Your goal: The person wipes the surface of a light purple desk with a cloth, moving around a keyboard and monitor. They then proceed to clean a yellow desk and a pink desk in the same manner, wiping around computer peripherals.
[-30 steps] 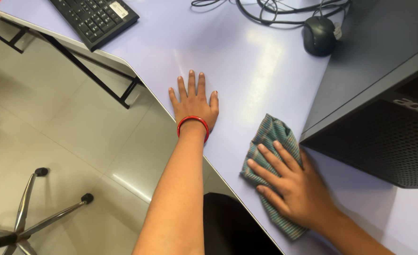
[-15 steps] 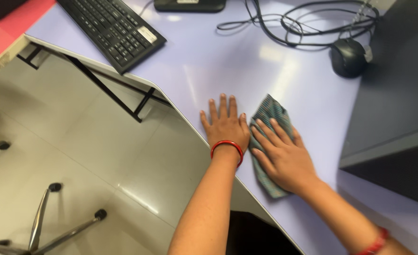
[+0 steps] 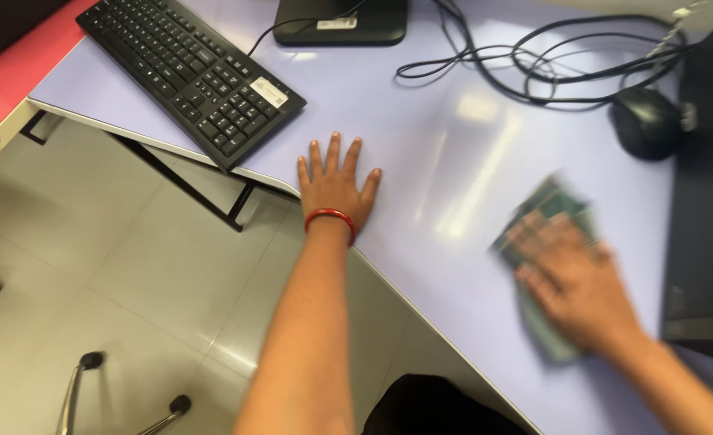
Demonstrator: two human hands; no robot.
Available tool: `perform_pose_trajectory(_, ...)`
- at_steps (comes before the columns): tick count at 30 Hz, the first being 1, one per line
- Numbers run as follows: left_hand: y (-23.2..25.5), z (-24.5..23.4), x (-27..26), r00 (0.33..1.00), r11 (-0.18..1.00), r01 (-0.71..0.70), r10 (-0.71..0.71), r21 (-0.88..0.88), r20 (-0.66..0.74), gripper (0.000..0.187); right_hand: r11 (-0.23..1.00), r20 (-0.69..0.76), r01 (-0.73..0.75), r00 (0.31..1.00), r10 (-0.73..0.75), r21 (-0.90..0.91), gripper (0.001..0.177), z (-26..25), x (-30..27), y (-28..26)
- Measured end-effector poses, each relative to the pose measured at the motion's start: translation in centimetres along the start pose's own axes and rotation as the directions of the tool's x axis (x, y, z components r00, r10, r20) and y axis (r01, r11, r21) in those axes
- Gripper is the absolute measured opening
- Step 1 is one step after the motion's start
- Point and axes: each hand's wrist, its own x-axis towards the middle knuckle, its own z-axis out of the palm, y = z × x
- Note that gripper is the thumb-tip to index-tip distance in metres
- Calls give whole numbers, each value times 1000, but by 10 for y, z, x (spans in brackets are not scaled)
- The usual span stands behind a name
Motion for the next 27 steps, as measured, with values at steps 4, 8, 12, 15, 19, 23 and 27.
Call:
perform_pose_trajectory(4,5,-9,-2,1000,999,22,-23,-30,-18,67,945,-64,-270,963,263,-181,59,11,59,9)
perform_pose_trajectory(8,5,-9,-4,999,998,34,-35,-54,-30,68,992,-54,-87,995,82,-91,59,42,108,-46)
perform_pose_trajectory(12,3,-8,-5,998,996,41,-45,-84,-38,66,991,22,116,993,-114,-73,54,54,147,-86)
perform_pose_trajectory(15,4,-10,-5,997,993,31,-38,-111,-64,62,997,-18,80,997,-80,-22,56,52,158,-63)
perform_pose_trajectory(19,2,-9,-5,996,990,32,-43,-139,-78,59,947,-103,-321,941,321,19,56,45,165,13)
perform_pose_trajectory(23,1,-6,-7,995,989,15,-29,-146,-97,57,898,-238,-427,888,394,-105,58,55,169,19)
perform_pose_trajectory(27,2,-7,-5,993,990,18,-34,-138,-113,58,991,-30,-77,997,74,-106,60,62,179,-47)
